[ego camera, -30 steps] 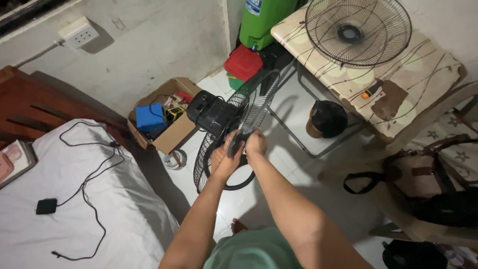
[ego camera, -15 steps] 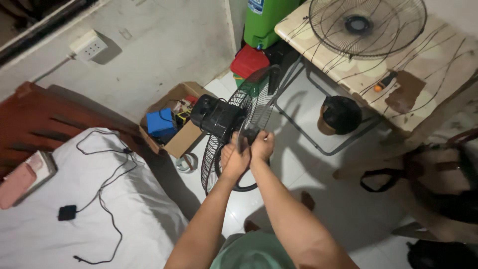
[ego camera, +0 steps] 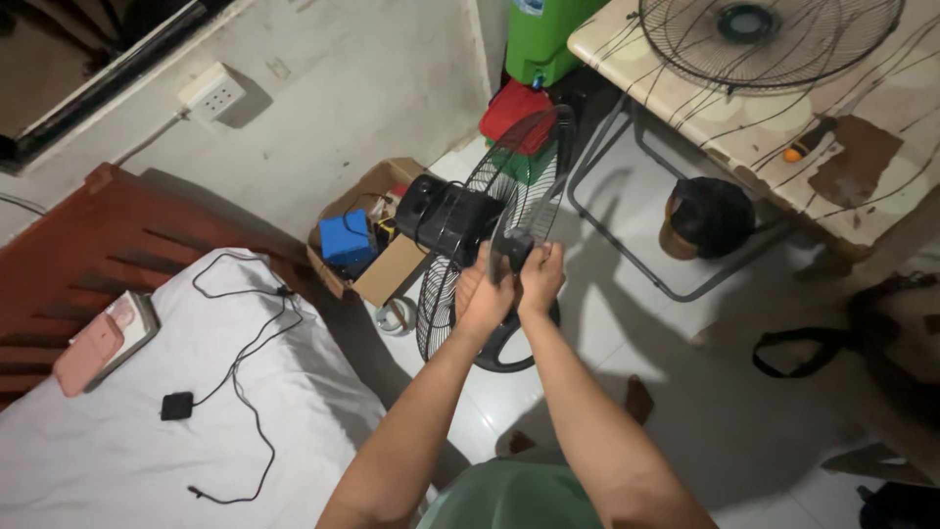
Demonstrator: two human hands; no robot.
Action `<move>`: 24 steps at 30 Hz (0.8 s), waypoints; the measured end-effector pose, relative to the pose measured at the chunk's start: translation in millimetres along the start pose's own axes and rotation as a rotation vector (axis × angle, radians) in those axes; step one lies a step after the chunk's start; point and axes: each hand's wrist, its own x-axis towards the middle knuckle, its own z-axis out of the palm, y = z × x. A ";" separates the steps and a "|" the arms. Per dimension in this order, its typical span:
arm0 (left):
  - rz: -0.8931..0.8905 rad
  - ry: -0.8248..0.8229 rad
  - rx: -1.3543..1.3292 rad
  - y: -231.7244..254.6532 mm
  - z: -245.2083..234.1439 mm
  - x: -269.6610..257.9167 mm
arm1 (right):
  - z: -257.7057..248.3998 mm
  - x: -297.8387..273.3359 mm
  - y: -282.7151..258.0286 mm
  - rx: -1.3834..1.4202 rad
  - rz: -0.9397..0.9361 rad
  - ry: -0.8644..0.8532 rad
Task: The person disassembles a black pedestal fan by removing the front grille, unscrewing the motor housing, and detaching the fan head from the stand using a screwdriver. The parts are placed on a nearby table and the floor.
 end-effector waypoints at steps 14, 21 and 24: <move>0.024 0.101 0.156 -29.6 39.5 -18.5 | -36.8 -1.1 -32.4 -0.014 -0.073 -0.166; 0.144 0.180 0.142 -21.6 26.5 -25.6 | 4.6 14.7 32.7 -0.047 0.073 -0.180; -0.041 0.006 -0.129 -8.7 3.7 -32.5 | 5.0 35.5 56.1 0.216 0.474 -0.496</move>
